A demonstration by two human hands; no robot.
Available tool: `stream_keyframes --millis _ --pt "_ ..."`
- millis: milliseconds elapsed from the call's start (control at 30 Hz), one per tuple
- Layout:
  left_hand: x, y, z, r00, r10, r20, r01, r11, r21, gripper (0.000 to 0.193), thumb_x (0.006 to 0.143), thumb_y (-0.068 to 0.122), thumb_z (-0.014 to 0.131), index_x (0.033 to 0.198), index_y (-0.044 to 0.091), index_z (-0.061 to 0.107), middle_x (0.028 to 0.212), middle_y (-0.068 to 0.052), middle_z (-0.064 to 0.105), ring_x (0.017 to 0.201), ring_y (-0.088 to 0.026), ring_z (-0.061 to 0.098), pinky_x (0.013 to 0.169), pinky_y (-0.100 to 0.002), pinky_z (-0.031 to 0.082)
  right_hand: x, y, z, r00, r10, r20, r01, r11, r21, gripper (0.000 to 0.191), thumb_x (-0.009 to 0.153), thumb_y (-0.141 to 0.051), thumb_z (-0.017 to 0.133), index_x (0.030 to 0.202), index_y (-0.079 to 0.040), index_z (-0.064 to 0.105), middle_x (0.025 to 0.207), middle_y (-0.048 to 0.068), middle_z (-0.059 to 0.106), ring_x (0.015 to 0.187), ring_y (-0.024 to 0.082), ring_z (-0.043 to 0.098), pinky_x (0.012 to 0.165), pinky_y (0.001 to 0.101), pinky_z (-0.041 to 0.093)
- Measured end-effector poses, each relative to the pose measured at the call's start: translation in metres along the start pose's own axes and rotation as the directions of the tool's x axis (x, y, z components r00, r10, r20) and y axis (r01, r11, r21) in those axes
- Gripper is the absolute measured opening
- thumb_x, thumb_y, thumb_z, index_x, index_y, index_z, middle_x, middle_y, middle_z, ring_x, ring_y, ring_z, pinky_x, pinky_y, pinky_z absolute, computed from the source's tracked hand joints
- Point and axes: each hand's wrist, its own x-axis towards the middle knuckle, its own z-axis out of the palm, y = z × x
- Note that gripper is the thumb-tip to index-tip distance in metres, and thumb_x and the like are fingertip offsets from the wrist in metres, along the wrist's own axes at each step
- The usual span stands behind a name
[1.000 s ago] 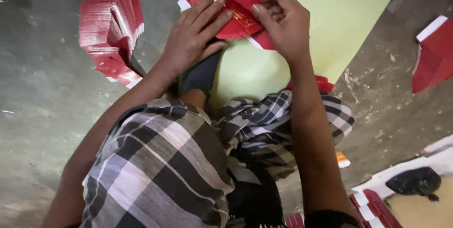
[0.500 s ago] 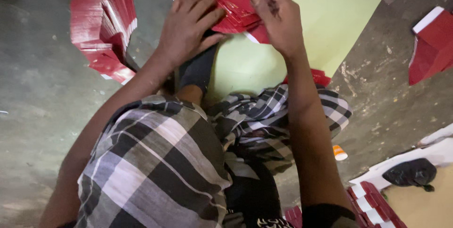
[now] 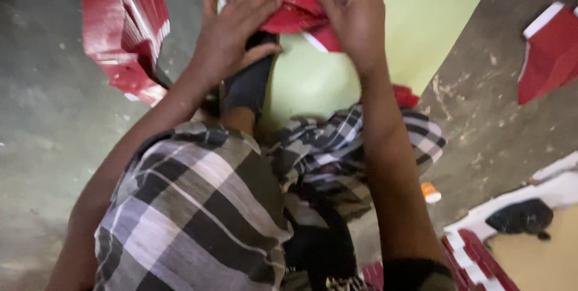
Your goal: The person sits on the floor and repeatedly wraps red paper around white rectangular inserts, then uses a dark block to press and smooth the edges. Finished packs are stacked nearby while new inserts are taken from a pile to continue the process.
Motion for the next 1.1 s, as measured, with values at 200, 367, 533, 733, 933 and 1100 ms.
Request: stream_keyframes --millis 200,367,533,733,933,1100 --pt "-0.003 0.002 0.001 1.000 0.026 -0.009 -0.026 0.999 0.019 0.072 0.101 0.040 0.082 0.160 0.015 0.050 0.161 -0.006 0.050 0.139 -0.034 0.051 0.109 -0.046 0.048 0.003 0.003 0.001 0.998 0.013 0.054 -0.022 0.985 0.173 0.031 0.103 -0.014 0.079 0.126 0.001 0.064 0.108 0.006 0.076 0.094 0.010 0.075 0.083 0.0257 0.062" --pt "0.000 0.006 -0.002 1.000 0.009 -0.016 -0.008 1.000 0.029 0.073 0.094 0.041 0.083 0.155 0.012 0.056 0.158 -0.008 0.050 0.135 -0.034 0.050 0.107 -0.047 0.049 0.000 0.005 0.001 0.999 -0.017 0.033 0.012 0.988 0.153 0.023 0.105 -0.010 0.075 0.125 0.000 0.068 0.111 0.009 0.074 0.096 0.012 0.072 0.084 0.0279 0.060" --pt "0.010 -0.001 -0.006 0.999 0.037 -0.013 -0.037 0.999 -0.012 0.067 0.087 0.043 0.085 0.141 0.010 0.061 0.157 -0.011 0.051 0.133 -0.036 0.051 0.103 -0.048 0.049 -0.002 0.001 0.002 0.986 -0.166 0.009 0.166 0.977 -0.133 0.023 0.102 -0.011 0.081 0.117 -0.001 0.067 0.102 0.012 0.069 0.087 0.017 0.070 0.079 0.0301 0.057" --pt "0.006 -0.001 -0.006 0.998 -0.012 -0.063 0.007 0.997 -0.076 0.069 0.093 0.040 0.085 0.150 0.011 0.059 0.154 -0.006 0.055 0.133 -0.032 0.053 0.110 -0.047 0.049 0.001 0.002 0.003 0.995 -0.092 -0.024 0.087 0.983 -0.164 0.025 0.100 -0.012 0.085 0.115 -0.002 0.068 0.098 0.008 0.069 0.082 0.014 0.067 0.074 0.0283 0.055" --pt "0.001 0.004 -0.002 0.997 -0.028 -0.071 0.025 0.999 -0.036 0.070 0.096 0.036 0.084 0.155 0.011 0.055 0.156 -0.011 0.054 0.135 -0.035 0.052 0.111 -0.046 0.049 0.004 0.004 0.002 0.999 -0.027 0.020 0.023 0.983 0.185 0.024 0.106 -0.012 0.080 0.124 -0.002 0.067 0.102 0.007 0.073 0.088 0.012 0.071 0.081 0.0266 0.060" --pt "0.000 0.005 -0.002 0.999 -0.011 -0.041 0.011 1.000 -0.003 0.070 0.097 0.037 0.083 0.155 0.010 0.056 0.156 -0.010 0.053 0.138 -0.033 0.052 0.113 -0.045 0.049 0.003 0.001 0.001 0.994 0.049 0.100 -0.070 0.972 0.224 0.030 0.106 -0.014 0.078 0.127 0.001 0.065 0.110 0.006 0.076 0.096 0.008 0.074 0.084 0.0252 0.062"
